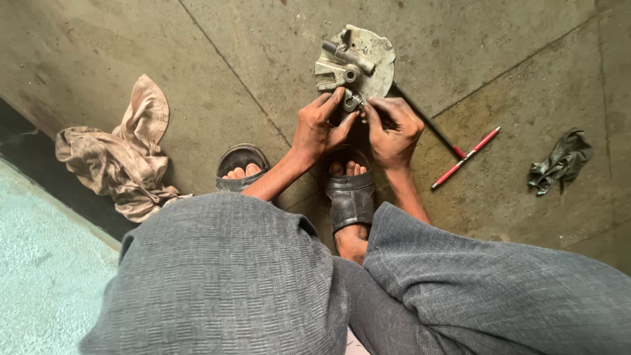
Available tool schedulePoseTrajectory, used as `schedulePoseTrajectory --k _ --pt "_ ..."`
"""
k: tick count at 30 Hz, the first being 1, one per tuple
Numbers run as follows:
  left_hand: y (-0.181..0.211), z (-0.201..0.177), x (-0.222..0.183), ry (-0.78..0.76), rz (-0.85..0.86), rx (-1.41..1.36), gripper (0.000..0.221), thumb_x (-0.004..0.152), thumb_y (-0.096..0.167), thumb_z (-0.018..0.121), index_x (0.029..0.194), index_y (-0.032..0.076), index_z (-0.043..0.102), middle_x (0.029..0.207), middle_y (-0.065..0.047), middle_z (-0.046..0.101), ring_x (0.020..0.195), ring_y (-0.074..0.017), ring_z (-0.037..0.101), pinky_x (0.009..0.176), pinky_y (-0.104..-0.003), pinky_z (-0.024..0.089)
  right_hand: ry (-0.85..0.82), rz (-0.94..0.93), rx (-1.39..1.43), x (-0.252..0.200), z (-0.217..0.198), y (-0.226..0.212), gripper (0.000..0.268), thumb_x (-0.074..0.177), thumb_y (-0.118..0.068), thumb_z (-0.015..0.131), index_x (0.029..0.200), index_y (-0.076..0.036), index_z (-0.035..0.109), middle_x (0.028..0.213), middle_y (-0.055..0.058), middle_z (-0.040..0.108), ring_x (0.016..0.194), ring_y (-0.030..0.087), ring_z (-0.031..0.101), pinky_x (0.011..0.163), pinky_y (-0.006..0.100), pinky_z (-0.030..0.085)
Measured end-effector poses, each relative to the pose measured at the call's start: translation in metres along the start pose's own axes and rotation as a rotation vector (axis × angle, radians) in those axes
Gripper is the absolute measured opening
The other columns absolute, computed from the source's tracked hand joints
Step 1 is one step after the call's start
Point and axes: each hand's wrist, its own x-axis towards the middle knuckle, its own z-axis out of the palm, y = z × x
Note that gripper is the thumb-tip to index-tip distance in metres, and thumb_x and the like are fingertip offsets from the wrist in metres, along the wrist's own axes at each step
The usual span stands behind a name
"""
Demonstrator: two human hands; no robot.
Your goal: The person disassembles a circular metal mechanical part, removes a small component, and uses a T-handle wrench to tighten a bolt on the assembly. The person then reassembles the part and continues to adjust it with the wrench.
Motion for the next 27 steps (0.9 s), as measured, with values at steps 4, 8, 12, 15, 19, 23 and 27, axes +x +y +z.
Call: schedulePoseTrajectory --k 4,8,12,15,19,23,27 --pt "-0.004 0.0 0.0 0.007 0.03 -0.012 0.052 0.086 0.014 0.084 0.132 0.0 0.063 0.099 -0.014 0.069 0.082 -0.0298 0.073 0.069 -0.037 0.059 -0.091 -0.053 0.016 0.0 -0.005 0.008 0.018 0.092 0.0 0.08 0.109 0.003 0.074 0.1 0.016 0.075 0.089 0.026 0.075 0.079 0.034 0.059" --pt "-0.006 0.001 -0.001 0.033 0.05 -0.014 0.052 0.087 0.014 0.083 0.133 0.0 0.062 0.098 -0.014 0.069 0.081 -0.0301 0.073 0.069 -0.037 0.059 -0.091 -0.078 -0.123 -0.005 0.002 0.011 0.016 0.095 0.0 0.075 0.11 0.004 0.07 0.099 0.018 0.071 0.087 0.031 0.072 0.075 0.038 0.057" --pt "-0.005 0.002 -0.003 0.034 0.09 0.028 0.052 0.088 0.013 0.081 0.133 -0.002 0.06 0.1 -0.016 0.068 0.082 -0.0334 0.072 0.069 -0.039 0.059 -0.052 -0.049 -0.185 -0.017 0.014 0.007 0.016 0.1 0.001 0.067 0.115 0.005 0.065 0.098 0.02 0.065 0.085 0.038 0.068 0.073 0.043 0.055" --pt "-0.005 0.003 -0.003 0.041 0.109 0.037 0.053 0.088 0.014 0.079 0.134 -0.003 0.059 0.102 -0.015 0.069 0.082 -0.033 0.072 0.069 -0.039 0.06 -0.04 -0.027 -0.221 -0.02 0.021 0.007 0.013 0.102 0.0 0.065 0.114 0.006 0.064 0.096 0.02 0.064 0.083 0.038 0.067 0.071 0.043 0.054" --pt "-0.009 0.004 -0.005 -0.004 0.111 0.049 0.054 0.088 0.013 0.08 0.135 -0.003 0.058 0.099 -0.015 0.067 0.08 -0.0334 0.071 0.067 -0.04 0.058 -0.047 0.039 -0.283 -0.023 0.028 0.008 0.01 0.106 -0.007 0.061 0.106 0.003 0.062 0.09 0.023 0.066 0.079 0.043 0.067 0.066 0.048 0.052" --pt "-0.013 0.005 -0.006 0.006 0.121 0.057 0.055 0.089 0.013 0.079 0.136 -0.003 0.057 0.099 -0.014 0.067 0.079 -0.0328 0.071 0.068 -0.04 0.058 -0.041 0.148 -0.369 -0.024 0.037 0.0 0.017 0.107 -0.015 0.057 0.102 0.001 0.061 0.081 0.023 0.068 0.072 0.044 0.069 0.059 0.05 0.051" --pt "-0.014 0.009 -0.008 0.02 0.149 0.066 0.055 0.09 0.012 0.078 0.137 -0.004 0.056 0.099 -0.015 0.066 0.08 -0.0332 0.07 0.069 -0.04 0.058 -0.047 0.278 -0.41 -0.019 0.039 -0.006 0.026 0.108 -0.02 0.054 0.094 0.0 0.062 0.074 0.023 0.067 0.07 0.046 0.068 0.058 0.052 0.049"
